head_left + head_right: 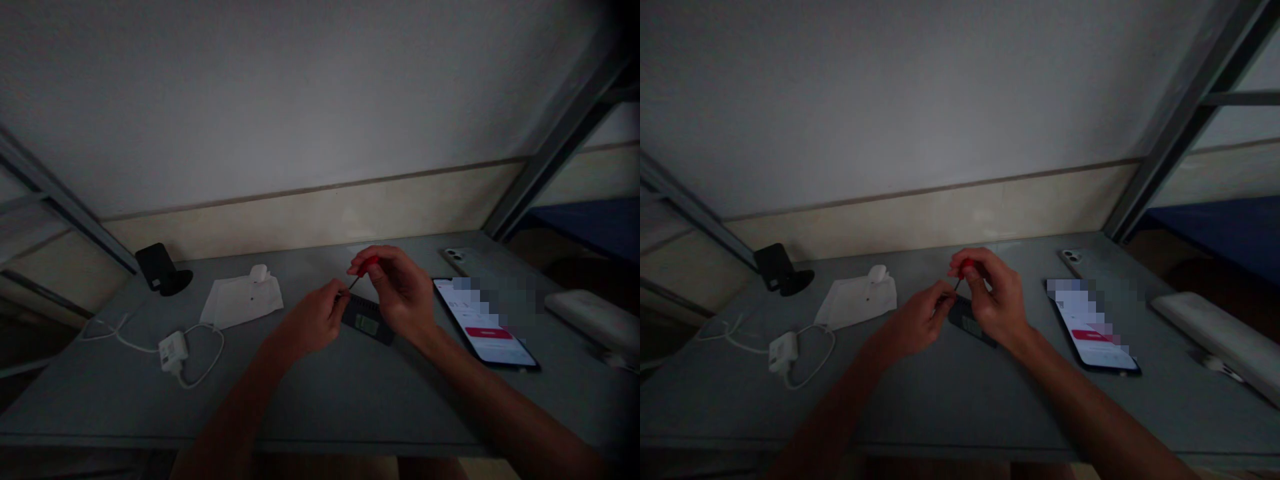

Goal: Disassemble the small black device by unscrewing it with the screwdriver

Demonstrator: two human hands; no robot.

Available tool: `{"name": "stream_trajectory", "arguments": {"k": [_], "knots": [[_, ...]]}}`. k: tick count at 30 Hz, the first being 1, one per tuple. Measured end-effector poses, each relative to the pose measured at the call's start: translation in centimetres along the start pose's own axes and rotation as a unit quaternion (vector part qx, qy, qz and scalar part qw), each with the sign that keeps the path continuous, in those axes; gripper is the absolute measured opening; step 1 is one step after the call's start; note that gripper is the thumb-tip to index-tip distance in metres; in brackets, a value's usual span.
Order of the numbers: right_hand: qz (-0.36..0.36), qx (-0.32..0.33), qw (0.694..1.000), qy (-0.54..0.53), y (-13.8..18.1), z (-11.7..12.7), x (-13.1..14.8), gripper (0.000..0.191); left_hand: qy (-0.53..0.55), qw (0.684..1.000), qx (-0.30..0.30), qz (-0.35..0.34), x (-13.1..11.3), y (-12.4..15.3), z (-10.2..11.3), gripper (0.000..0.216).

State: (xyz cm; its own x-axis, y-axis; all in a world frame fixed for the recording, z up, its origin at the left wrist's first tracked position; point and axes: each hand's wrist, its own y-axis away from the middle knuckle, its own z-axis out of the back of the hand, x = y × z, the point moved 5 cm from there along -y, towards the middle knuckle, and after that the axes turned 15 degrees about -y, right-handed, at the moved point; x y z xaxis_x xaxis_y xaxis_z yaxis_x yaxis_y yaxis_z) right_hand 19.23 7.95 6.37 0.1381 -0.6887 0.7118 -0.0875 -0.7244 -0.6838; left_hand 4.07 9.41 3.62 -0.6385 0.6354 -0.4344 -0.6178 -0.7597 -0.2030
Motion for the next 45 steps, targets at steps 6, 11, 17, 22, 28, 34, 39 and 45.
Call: {"name": "stream_trajectory", "arguments": {"k": [6, 11, 17, 22, 28, 34, 39, 45], "knots": [[0.001, -0.009, 1.0, -0.003, 0.3, -0.3, -0.4, 0.012, -0.111, 0.994, 0.018, 0.017, 1.0, 0.3, 0.0, 0.018], [0.018, -0.058, 0.998, -0.013, 0.4, 0.1, -0.4, 0.011, -0.202, 0.979, 0.022, 0.004, 0.3, 0.1, -0.9, 0.02], [0.009, -0.075, 0.997, -0.019, 0.4, 0.5, -0.9, 0.011, -0.207, 0.975, -0.002, 0.08, 2.9, 0.1, 1.6, 0.022], [0.009, -0.062, 0.998, -0.005, 0.1, 0.7, -0.6, 0.013, -0.29, 0.912, 0.041, 0.287, 12.7, 3.7, 6.8, 0.024], [-0.07, 0.151, 0.978, 0.123, -0.9, 0.5, -0.7, 0.025, -0.284, 0.887, 0.094, 0.352, 18.7, 6.8, 8.0, 0.02], [-0.177, 0.321, 0.899, 0.24, -0.2, 0.7, -2.7, 0.044, -0.284, 0.901, -0.002, 0.327, 16.1, 4.6, 8.2, 0.028], [-0.181, 0.267, 0.888, 0.328, -1.0, 3.0, -5.0, 0.032, -0.137, 0.983, -0.067, 0.102, 8.7, 1.0, 4.7, 0.031], [-0.169, 0.272, 0.868, 0.38, -1.0, 4.4, -7.2, 0.032, -0.039, 0.999, -0.007, -0.036, 3.9, 0.1, 0.0, 0.059]]}}
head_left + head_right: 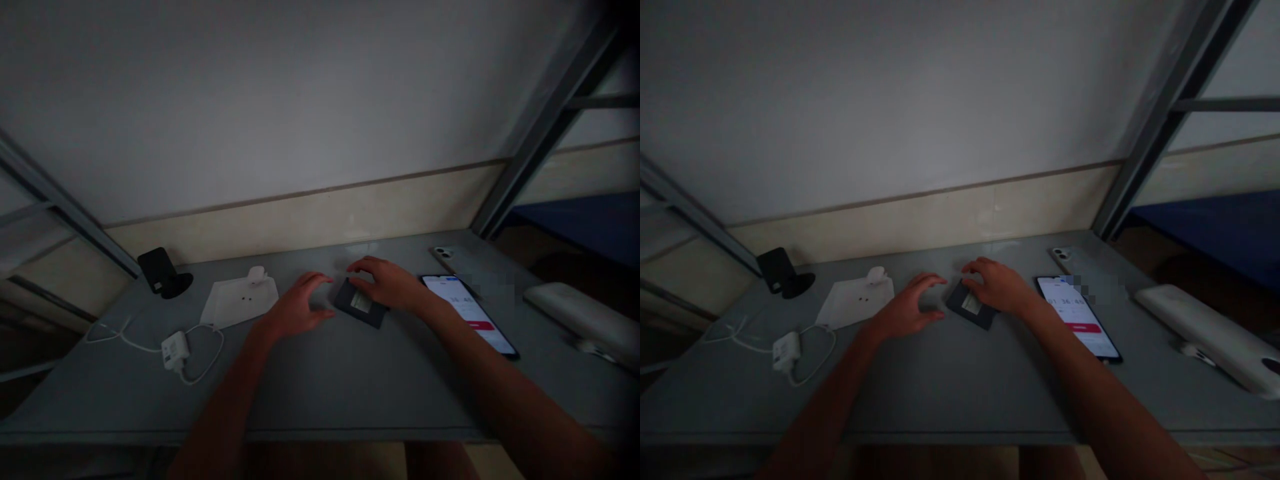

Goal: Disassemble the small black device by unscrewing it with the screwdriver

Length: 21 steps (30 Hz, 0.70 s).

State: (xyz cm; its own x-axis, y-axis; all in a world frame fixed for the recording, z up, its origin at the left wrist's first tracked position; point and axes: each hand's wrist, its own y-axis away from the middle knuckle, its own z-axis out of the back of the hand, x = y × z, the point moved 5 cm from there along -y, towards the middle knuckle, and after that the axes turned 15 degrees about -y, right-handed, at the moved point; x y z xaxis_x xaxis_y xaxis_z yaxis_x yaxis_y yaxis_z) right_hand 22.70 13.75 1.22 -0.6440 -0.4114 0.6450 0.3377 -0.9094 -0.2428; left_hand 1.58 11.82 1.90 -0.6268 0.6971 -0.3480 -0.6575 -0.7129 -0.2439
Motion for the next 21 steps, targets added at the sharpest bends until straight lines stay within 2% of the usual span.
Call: {"name": "stream_trajectory", "arguments": {"k": [2, 5, 7, 9, 12, 14, 17, 19, 21], "knots": [[-0.005, -0.004, 1.0, 0.002, 0.2, 0.1, 0.1, 0.036, -0.005, 1.0, 0.01, -0.008, -0.1, 0.0, -1.0, 0.06], [-0.009, 0.05, 0.998, -0.024, 0.7, -0.5, 0.4, 0.041, -0.021, 0.999, 0.005, -0.025, -0.3, -0.3, -2.1, 0.052], [0.016, 0.072, 0.995, -0.063, 1.0, -0.9, 0.6, 0.037, -0.031, 0.999, -0.002, -0.041, -0.5, -0.5, -2.7, 0.047], [0.043, 0.037, 0.993, -0.103, 0.8, -0.6, 0.8, 0.028, -0.038, 0.998, -0.004, -0.057, -0.9, -0.7, -3.0, 0.043], [0.051, -0.064, 0.982, -0.172, 0.4, 0.6, 1.0, 0.029, -0.046, 0.996, -0.007, -0.082, -1.2, -0.8, -3.3, 0.035], [0.055, -0.105, 0.958, -0.262, 0.3, 1.5, 1.5, 0.027, -0.039, 0.996, -0.004, -0.085, -1.2, -0.9, -3.4, 0.039], [0.072, -0.128, 0.893, -0.425, 0.5, 2.6, 2.7, 0.02, -0.013, 0.998, 0.011, -0.068, -1.0, -0.9, -3.6, 0.047], [0.07, -0.131, 0.86, -0.488, 0.7, 3.0, 3.5, 0.021, -0.01, 0.998, 0.005, -0.066, -1.1, -0.9, -3.5, 0.037], [0.067, -0.133, 0.846, -0.513, 0.8, 3.3, 3.9, 0.023, -0.022, 0.997, -0.019, -0.07, -1.3, -1.1, -3.1, 0.024]]}}
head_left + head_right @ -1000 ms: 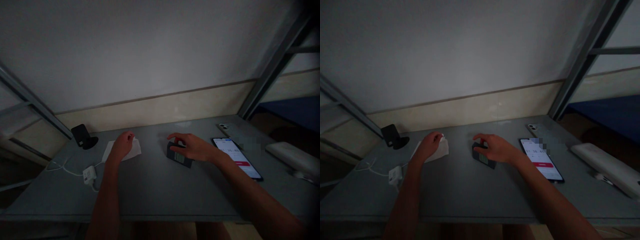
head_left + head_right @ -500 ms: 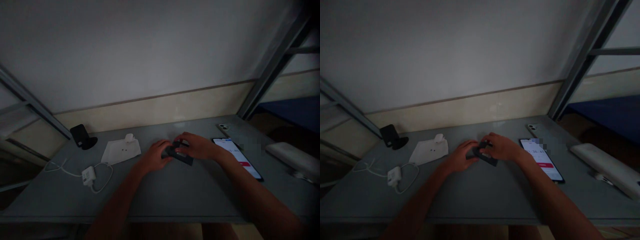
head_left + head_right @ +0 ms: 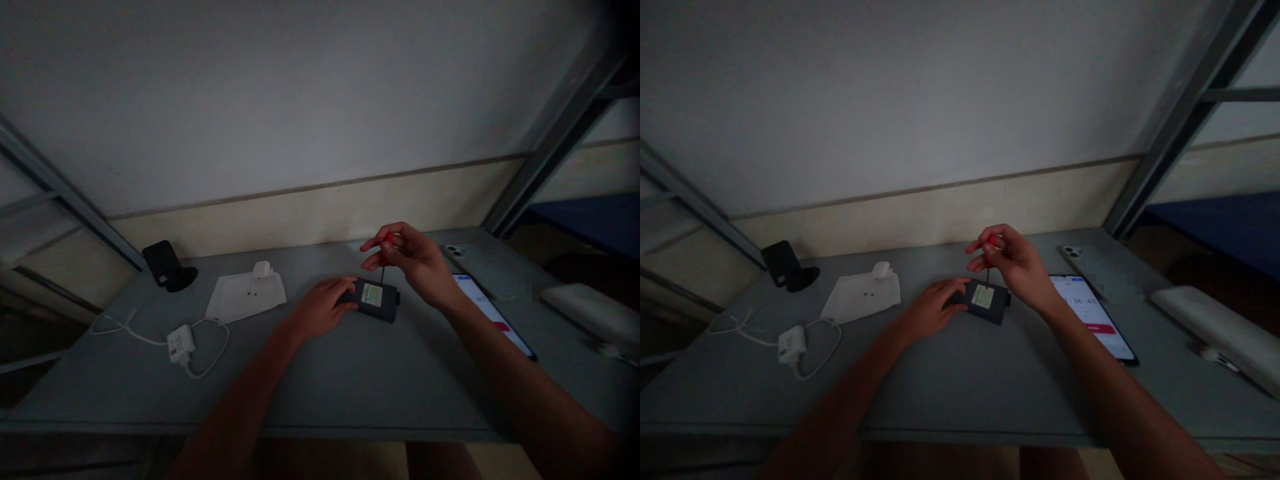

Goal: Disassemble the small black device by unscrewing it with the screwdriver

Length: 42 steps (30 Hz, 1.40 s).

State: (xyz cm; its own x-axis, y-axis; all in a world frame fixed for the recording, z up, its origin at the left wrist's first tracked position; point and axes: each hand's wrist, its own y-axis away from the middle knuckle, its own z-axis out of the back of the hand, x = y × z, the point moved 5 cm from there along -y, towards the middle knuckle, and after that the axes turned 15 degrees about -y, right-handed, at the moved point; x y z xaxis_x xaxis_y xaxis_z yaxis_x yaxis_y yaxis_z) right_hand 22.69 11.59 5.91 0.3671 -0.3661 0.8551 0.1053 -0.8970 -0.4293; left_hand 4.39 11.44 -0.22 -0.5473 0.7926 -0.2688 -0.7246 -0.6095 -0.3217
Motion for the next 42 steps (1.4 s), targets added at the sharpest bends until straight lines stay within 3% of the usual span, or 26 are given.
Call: {"name": "stream_trajectory", "arguments": {"k": [2, 5, 10, 15, 23, 32, 42], "knots": [[0.011, -0.01, 1.0, -0.015, 0.1, 0.0, 0.2, 0.024, -0.022, 0.999, -0.031, 0.009, -0.1, -0.2, 0.5, 0.019], [0.043, -0.041, 0.998, -0.027, 0.1, 0.4, 0.4, 0.025, -0.044, 0.994, -0.08, 0.056, 0.3, -0.2, 1.1, 0.029], [0.076, -0.059, 0.995, -0.015, 0.0, 0.5, 0.3, 0.025, 0.019, 0.985, -0.123, 0.119, 1.2, 0.3, 1.2, 0.037], [0.091, -0.045, 0.995, -0.007, 0.1, 0.0, -0.3, 0.02, 0.094, 0.985, -0.095, 0.111, 0.8, 0.4, 0.6, 0.034], [0.071, -0.03, 0.997, 0.009, 0.0, -0.4, -1.3, 0.017, 0.088, 0.985, -0.077, 0.131, 0.8, 0.2, 0.5, 0.038], [0.103, -0.066, 0.987, 0.108, 0.1, 0.3, -0.8, 0.015, 0.09, 0.981, -0.085, 0.15, 1.1, 0.2, 0.2, 0.036], [0.122, -0.099, 0.981, 0.114, 0.5, 0.5, -0.4, 0.016, 0.084, 0.981, -0.086, 0.154, 1.2, 0.1, 0.2, 0.036]]}}
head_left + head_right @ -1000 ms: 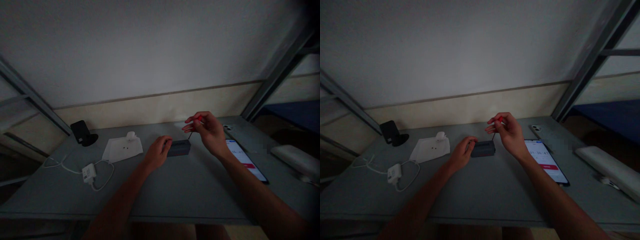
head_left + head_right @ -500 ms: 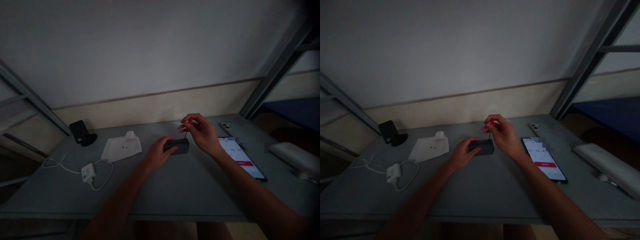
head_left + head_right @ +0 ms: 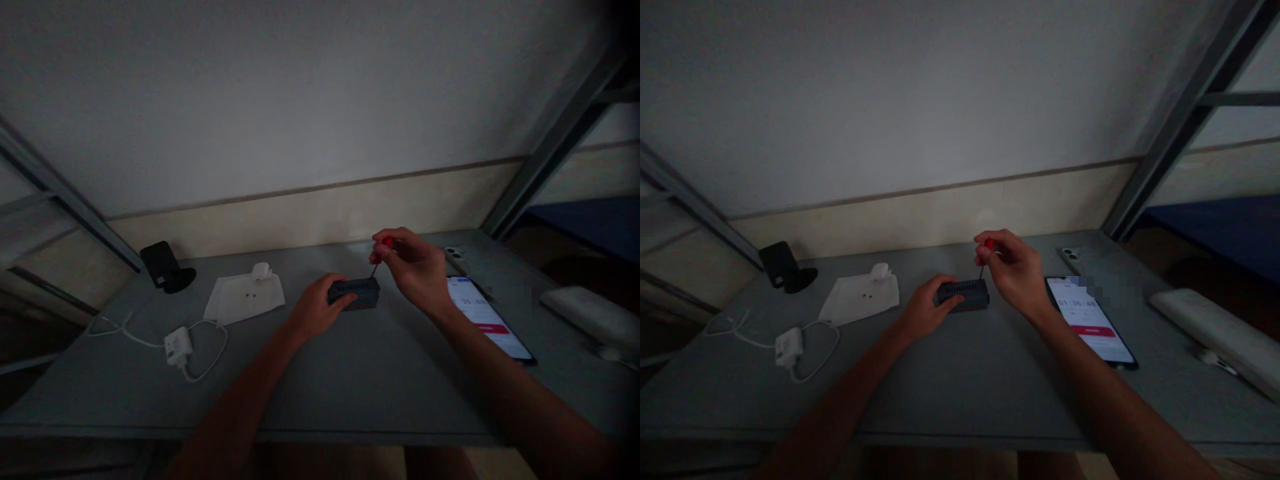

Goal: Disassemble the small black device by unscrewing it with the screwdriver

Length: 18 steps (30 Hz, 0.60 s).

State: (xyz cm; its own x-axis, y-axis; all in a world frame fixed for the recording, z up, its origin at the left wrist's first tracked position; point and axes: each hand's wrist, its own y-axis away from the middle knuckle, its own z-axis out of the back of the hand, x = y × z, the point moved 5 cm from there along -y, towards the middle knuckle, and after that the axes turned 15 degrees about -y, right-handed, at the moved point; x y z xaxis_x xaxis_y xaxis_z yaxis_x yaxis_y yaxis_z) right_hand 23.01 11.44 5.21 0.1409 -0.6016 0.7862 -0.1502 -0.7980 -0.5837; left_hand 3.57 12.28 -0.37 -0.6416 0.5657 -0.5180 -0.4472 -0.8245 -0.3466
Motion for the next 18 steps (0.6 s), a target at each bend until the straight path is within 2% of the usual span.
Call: {"name": "stream_trajectory", "arguments": {"k": [13, 18], "knots": [[-0.015, 0.003, 1.0, 0.0, -0.01, -0.11, -0.24, 0.018, -0.006, 1.0, 0.0, 0.004, -0.21, 0.09, 0.2, 0.036], [-0.027, 0.07, 0.997, -0.001, -0.14, -0.27, -0.1, 0.021, 0.004, 1.0, -0.013, 0.008, -0.27, 0.07, 0.03, 0.032]]}}
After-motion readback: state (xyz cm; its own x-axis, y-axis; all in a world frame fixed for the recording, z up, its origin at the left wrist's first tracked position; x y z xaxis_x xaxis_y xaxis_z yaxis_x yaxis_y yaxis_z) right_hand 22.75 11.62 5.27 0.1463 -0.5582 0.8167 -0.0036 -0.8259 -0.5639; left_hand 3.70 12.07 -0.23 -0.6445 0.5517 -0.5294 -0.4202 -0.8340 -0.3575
